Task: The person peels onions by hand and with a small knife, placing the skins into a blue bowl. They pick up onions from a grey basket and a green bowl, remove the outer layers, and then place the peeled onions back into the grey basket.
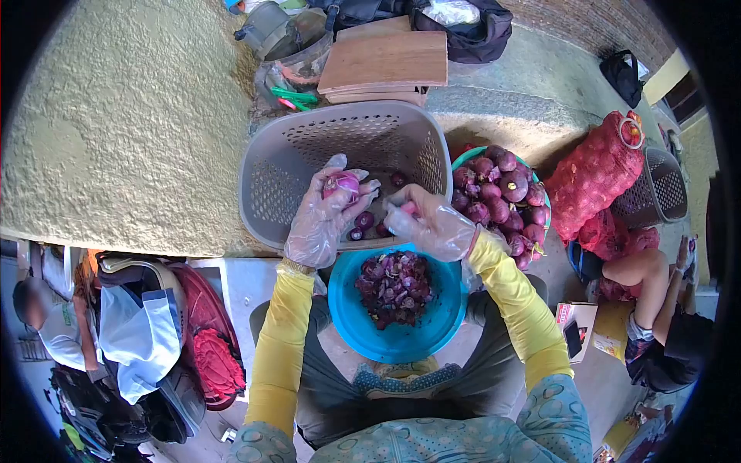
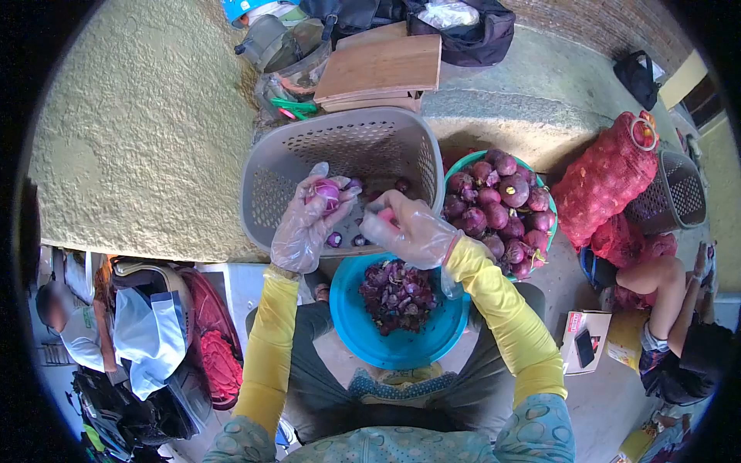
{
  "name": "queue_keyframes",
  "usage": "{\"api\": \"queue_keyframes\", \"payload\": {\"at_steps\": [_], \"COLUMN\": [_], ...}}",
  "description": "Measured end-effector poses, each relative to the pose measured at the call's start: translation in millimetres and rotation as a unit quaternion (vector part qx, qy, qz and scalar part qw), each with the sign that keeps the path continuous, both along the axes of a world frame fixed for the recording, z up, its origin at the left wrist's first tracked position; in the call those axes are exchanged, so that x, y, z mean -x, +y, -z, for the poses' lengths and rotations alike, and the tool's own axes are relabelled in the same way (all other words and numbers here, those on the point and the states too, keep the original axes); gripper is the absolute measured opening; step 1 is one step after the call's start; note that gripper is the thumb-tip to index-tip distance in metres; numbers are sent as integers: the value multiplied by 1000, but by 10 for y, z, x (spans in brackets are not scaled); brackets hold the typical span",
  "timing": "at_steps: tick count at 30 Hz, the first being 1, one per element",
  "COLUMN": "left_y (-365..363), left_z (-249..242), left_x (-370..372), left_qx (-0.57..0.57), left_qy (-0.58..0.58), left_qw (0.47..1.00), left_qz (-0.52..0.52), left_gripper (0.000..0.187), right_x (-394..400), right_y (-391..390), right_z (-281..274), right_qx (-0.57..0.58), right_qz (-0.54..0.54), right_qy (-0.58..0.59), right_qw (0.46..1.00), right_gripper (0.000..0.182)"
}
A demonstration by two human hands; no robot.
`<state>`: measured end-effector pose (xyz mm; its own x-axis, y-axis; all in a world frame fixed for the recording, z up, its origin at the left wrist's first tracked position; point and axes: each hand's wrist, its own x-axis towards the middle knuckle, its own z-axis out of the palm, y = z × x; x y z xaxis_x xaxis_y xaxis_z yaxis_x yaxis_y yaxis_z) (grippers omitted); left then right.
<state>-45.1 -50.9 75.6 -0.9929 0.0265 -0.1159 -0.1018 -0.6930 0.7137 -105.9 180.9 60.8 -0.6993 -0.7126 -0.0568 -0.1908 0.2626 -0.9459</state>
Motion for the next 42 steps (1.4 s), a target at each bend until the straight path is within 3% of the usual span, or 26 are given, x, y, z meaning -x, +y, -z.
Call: {"api": "queue_keyframes", "payload": {"at_steps": [1, 6, 7, 8, 11, 15, 18, 20, 23, 31, 42], "left_y": [9, -9, -2, 8, 43, 67, 77, 85, 96, 97, 91], "left_z": [31, 98, 99, 92, 46, 3, -63, -67, -41, -51, 46], "left_x": [11, 55, 55, 52, 42, 28, -3, -13, -18, -21, -11], "left_qx": [-18, -115, -124, -123, -109, -39, 17, 26, 66, 117, 96], "left_qy": [-9, 2, 19, 19, 24, 36, 47, 49, 56, 38, 41], "left_qw": [1000, 993, 992, 992, 993, 997, 996, 994, 989, 982, 986], "left_qz": [-16, 19, 32, 31, 37, 52, 77, 94, 123, 147, 133], "left_gripper": [50, 58, 60, 60, 57, 68, 72, 74, 75, 67, 69], "right_x": [24, 77, 40, 20, 46, 12, 40, 15, -41, -18, -11], "right_y": [-30, 24, -8, -26, -15, -27, -28, -27, -18, -15, -17], "right_z": [34, 214, 91, 10, -32, -151, -45, -121, -346, -301, -364], "right_qx": [4, -25, 26, 76, 107, 104, 146, 14, -11, -32, -75], "right_qz": [40, 42, 57, 71, 44, 64, 25, 52, 44, 43, 31], "right_qy": [-12, -106, -167, -228, -238, -258, -79, 61, 101, 139, 156], "right_qw": [999, 993, 984, 968, 964, 958, 986, 997, 994, 989, 984], "right_gripper": [46, 30, 29, 28, 35, 34, 35, 39, 43, 46, 41]}}
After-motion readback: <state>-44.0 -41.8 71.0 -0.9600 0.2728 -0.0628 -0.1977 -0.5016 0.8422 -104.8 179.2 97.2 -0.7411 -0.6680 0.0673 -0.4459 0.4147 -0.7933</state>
